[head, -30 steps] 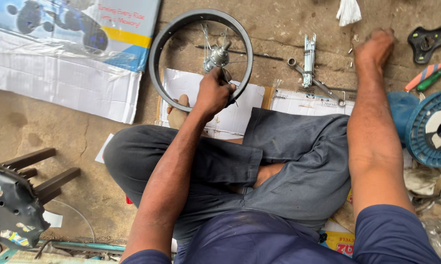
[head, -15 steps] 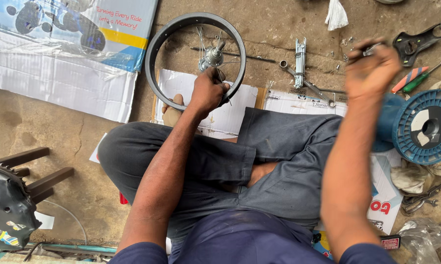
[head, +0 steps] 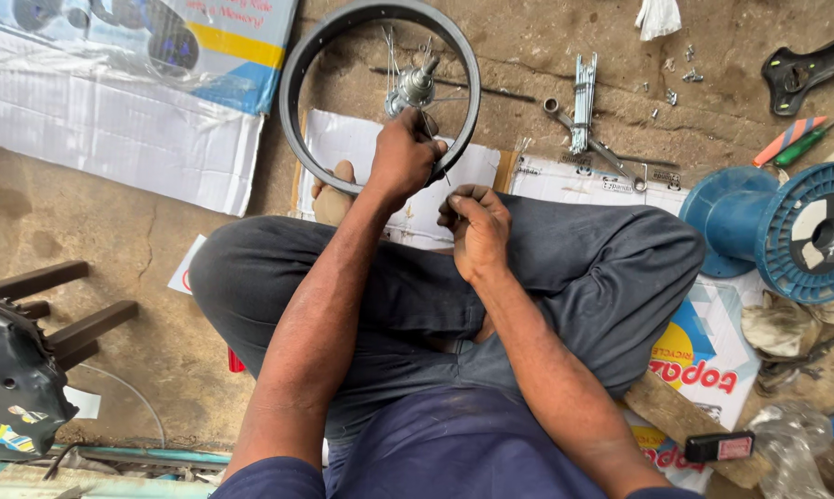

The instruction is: The person assembles a bicycle wheel hub by hand, inserting spokes into the metal hub flanges and attaching an axle while sitting on the floor.

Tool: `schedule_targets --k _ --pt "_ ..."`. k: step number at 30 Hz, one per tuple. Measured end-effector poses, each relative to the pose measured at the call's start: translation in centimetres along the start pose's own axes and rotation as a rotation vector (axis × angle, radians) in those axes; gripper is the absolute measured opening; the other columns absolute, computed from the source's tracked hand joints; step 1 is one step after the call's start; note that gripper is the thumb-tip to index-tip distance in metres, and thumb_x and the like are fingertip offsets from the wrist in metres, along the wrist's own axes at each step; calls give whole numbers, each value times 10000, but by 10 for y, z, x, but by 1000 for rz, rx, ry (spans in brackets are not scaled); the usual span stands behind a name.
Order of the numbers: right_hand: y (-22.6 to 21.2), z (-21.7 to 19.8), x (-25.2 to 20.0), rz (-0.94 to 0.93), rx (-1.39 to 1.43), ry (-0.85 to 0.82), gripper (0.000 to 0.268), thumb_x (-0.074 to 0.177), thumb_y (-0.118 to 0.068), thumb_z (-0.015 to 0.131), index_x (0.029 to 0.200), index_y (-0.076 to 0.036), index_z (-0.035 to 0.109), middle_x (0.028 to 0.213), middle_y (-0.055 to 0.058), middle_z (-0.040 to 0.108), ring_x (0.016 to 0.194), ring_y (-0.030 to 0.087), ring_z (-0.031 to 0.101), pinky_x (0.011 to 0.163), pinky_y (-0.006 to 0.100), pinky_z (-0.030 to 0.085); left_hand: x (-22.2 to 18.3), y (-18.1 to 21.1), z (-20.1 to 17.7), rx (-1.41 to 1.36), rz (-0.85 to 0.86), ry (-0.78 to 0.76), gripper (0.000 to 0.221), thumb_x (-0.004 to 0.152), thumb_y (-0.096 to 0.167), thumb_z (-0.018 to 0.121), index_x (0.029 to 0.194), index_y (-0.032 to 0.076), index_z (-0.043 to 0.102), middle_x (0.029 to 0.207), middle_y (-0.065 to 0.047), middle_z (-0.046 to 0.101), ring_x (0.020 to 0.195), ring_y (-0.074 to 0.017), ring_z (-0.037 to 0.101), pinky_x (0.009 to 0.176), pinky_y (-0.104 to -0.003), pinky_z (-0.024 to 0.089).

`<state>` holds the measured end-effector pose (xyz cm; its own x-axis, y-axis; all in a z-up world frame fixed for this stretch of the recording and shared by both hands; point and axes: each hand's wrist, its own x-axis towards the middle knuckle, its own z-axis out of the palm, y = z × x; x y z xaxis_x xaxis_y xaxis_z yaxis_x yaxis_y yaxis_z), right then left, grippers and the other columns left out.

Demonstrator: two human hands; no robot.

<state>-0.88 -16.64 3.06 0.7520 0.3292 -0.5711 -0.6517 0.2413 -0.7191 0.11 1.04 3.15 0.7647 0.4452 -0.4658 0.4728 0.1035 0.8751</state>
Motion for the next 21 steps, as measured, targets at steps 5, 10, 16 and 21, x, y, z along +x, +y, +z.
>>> schedule_targets --k 5,10,16,21 --pt "11 -7 10 -52 -31 33 84 913 35 650 974 -23 646 904 96 691 835 202 680 764 357 574 -1 -2 1 90 44 33 209 809 62 804 919 -1 638 749 -93 679 674 -178 640 617 -343 520" --pt "11 -7 13 -44 -58 38 85 921 40 662 981 -20 656 908 95 690 841 193 691 783 353 582 0 1 1 60 -4 5 195 818 67 779 933 18 630 741 -76 676 676 -170 653 613 -341 533" --pt "8 -6 13 -41 -98 25 83 920 40 666 980 -18 664 905 99 693 844 189 697 781 355 591 -1 3 1 90 15 -3 189 825 71 785 918 20 628 733 -65 674 671 -166 651 614 -345 529" --pt "9 -7 13 -29 -98 20 77 923 42 663 978 -12 666 893 103 693 835 190 694 770 353 591 -2 4 1 73 2 -6 186 828 68 779 933 26 630 738 -61 670 672 -163 649 605 -340 530"
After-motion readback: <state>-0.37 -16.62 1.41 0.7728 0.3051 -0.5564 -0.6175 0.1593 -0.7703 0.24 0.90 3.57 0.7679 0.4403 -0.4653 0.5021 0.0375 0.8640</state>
